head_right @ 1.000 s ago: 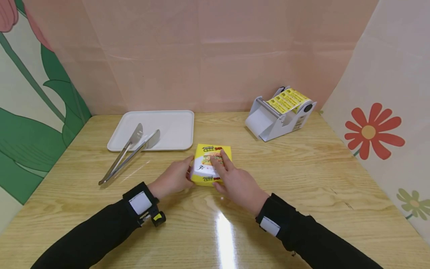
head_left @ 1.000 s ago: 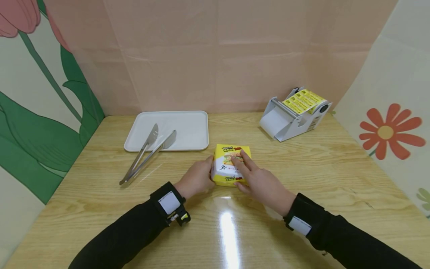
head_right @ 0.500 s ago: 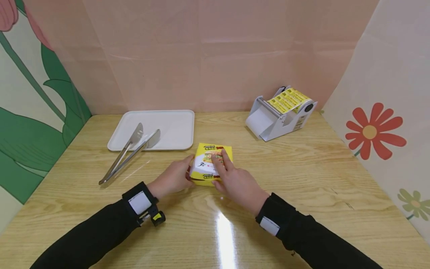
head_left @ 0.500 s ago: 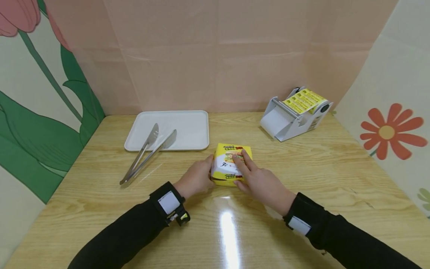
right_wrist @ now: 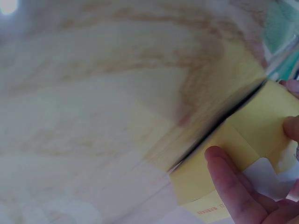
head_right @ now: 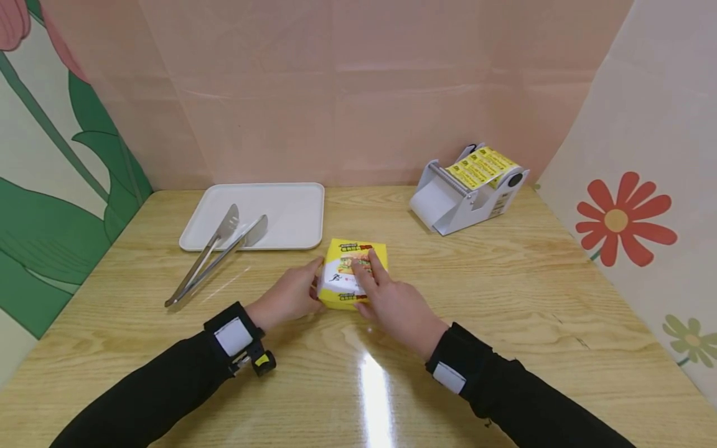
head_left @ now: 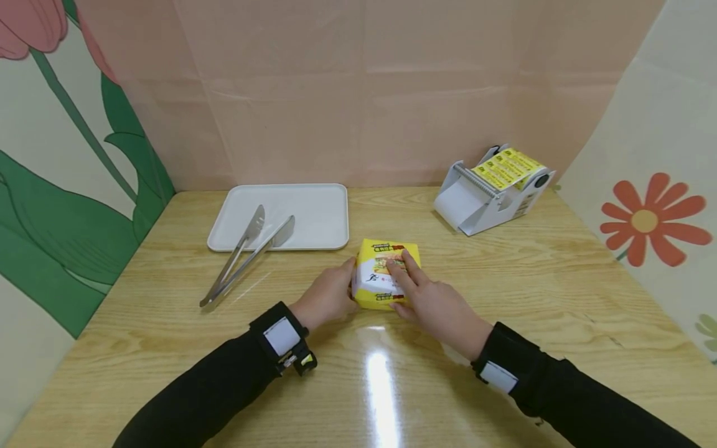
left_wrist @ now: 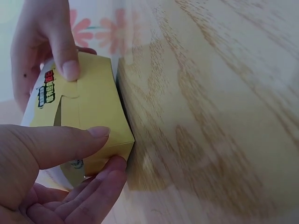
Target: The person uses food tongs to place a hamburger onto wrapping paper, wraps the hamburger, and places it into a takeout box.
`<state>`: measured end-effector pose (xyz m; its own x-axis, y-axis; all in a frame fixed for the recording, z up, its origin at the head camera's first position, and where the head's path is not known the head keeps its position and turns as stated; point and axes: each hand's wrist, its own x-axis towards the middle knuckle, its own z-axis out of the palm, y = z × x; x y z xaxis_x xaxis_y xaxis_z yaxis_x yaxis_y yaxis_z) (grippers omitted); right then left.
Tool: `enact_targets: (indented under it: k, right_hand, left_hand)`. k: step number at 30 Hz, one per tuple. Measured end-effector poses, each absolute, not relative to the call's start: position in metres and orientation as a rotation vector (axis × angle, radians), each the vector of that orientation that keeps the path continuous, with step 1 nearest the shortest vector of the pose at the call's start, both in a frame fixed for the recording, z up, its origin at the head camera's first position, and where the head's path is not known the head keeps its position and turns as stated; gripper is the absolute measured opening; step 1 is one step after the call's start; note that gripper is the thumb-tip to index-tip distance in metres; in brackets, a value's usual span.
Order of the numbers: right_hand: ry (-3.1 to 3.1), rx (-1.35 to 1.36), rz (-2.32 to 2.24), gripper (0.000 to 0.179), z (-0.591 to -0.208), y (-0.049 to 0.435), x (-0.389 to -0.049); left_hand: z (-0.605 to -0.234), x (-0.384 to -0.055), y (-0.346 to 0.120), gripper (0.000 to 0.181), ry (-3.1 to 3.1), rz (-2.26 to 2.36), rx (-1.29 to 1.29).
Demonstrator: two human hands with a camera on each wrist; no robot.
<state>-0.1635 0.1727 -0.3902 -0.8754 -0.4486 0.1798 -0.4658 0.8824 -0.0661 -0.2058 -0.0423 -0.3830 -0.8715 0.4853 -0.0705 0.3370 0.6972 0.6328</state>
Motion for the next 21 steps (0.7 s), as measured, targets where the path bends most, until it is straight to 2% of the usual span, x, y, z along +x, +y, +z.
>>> enact_targets:
  k: [12,15,18,21]
  right_hand:
    - [-2.921,0.697,0.303,0.077,-0.3814,0.1726,-0.162]
    - [-2.904,0.71,0.307,0.077,-0.3818,0.1718,-0.1629]
    - [-2.906,0.71,0.329,0.075,-0.3822,0.1714,-0.1639]
    - [-2.924,0.692,0.378,0.075,-0.3826,0.1717,-0.1657]
  left_hand:
    - [-0.3821,-0.2071,-0.0431,0.081,2.663,0.896,0.68]
    - [-0.3818,-0.2076,-0.0442,0.085,2.656,0.908,0.687]
    - [-0.3805,-0.2075,-0.0454,0.098,2.664,0.931,0.698]
    - [-0.379,-0.2072,-0.0459,0.1,2.687,0.926,0.745]
